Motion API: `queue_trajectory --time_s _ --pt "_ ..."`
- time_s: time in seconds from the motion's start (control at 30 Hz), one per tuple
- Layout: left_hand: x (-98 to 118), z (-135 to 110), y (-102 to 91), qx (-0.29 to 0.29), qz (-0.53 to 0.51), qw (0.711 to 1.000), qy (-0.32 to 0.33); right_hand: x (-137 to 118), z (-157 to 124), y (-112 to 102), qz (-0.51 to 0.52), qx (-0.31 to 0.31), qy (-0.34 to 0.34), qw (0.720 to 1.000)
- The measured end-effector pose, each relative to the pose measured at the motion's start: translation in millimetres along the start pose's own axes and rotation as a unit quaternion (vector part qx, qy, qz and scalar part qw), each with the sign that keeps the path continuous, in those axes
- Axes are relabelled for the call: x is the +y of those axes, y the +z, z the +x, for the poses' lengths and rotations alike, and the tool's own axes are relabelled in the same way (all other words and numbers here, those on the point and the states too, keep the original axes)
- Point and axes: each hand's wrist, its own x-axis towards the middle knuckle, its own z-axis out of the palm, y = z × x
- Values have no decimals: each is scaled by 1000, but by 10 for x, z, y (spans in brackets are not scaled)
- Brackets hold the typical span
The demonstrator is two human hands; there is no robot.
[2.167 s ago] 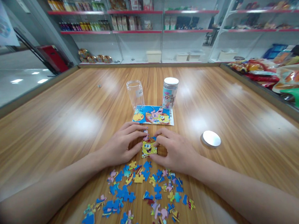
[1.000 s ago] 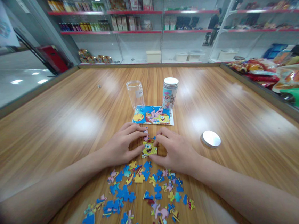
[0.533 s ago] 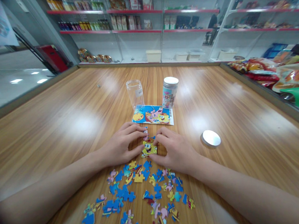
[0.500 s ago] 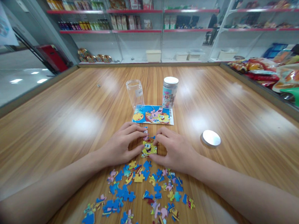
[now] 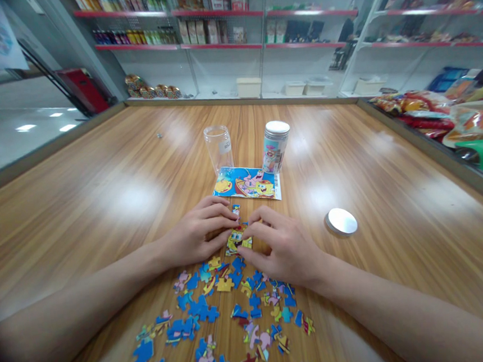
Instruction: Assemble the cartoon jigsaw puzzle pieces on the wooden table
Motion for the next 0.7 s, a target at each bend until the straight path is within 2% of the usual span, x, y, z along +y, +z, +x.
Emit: queue_trajectory --time_s 0.13,0.23,0.63,0.7 --pt "-1 9 9 16 -8 1000 13 -137 -32 17 8 -84 -101 991" --pt "6 21 8 24 -11 1000 15 -199 -36 24 -1 -136 -135 982" --pt "8 26 5 18 -11 1000 6 -203 -60 9 -6 -182 -157 971" --pt "3 22 8 15 -12 1000 4 -204 -61 22 -3 -175 -151 973"
